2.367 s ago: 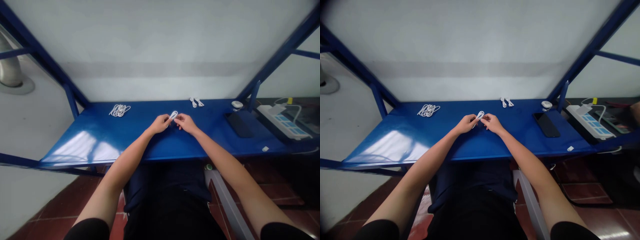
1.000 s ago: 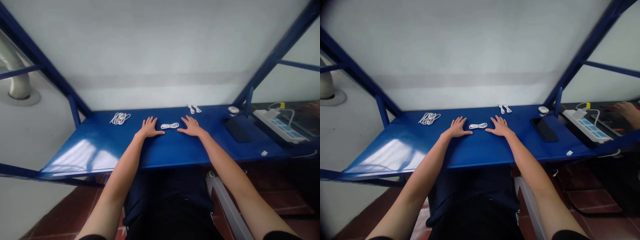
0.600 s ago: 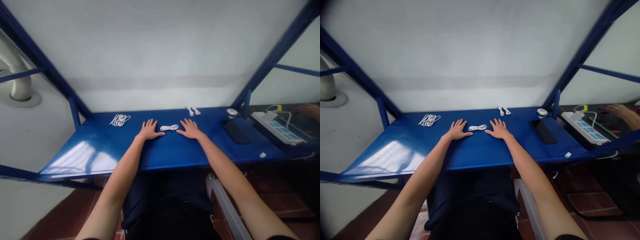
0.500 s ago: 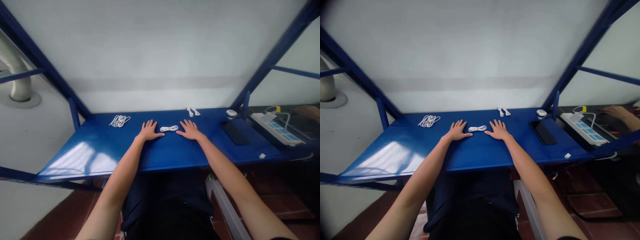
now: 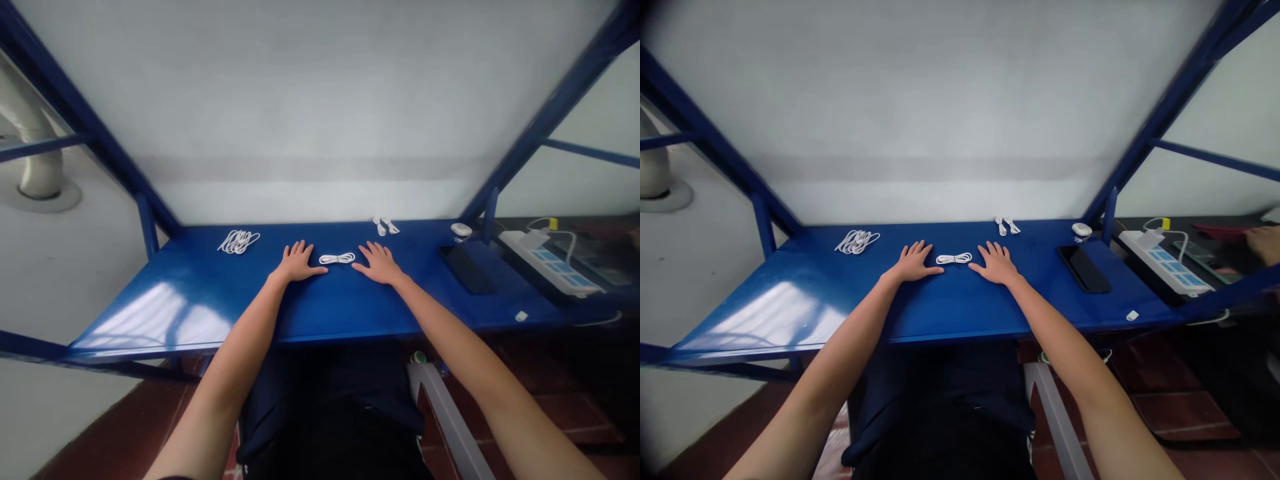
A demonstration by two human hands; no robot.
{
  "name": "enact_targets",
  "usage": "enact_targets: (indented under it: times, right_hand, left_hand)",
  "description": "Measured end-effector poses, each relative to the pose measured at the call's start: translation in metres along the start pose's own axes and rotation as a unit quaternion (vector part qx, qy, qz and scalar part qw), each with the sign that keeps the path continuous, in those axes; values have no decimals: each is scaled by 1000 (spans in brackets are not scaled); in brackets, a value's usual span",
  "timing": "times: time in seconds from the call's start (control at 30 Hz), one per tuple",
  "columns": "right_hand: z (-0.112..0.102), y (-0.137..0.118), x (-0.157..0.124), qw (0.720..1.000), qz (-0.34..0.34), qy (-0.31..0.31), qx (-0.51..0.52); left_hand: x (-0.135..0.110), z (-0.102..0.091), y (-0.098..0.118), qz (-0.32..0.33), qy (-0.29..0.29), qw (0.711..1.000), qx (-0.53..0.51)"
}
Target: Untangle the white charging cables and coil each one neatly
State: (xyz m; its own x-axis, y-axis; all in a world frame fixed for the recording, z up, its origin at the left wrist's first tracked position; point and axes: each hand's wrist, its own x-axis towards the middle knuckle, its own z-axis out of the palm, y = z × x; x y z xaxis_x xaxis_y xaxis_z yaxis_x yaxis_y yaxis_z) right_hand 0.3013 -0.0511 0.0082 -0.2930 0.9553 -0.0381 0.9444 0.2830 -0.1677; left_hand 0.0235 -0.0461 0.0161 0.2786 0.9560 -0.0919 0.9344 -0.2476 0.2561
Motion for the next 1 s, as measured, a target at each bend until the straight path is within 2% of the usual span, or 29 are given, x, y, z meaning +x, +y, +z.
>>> enact_targets:
  times: [1.0]
  right_hand:
    - [-2, -1, 0, 1000, 9, -5, 14]
  left_hand:
    - [1, 2, -4, 5, -2, 1000, -4]
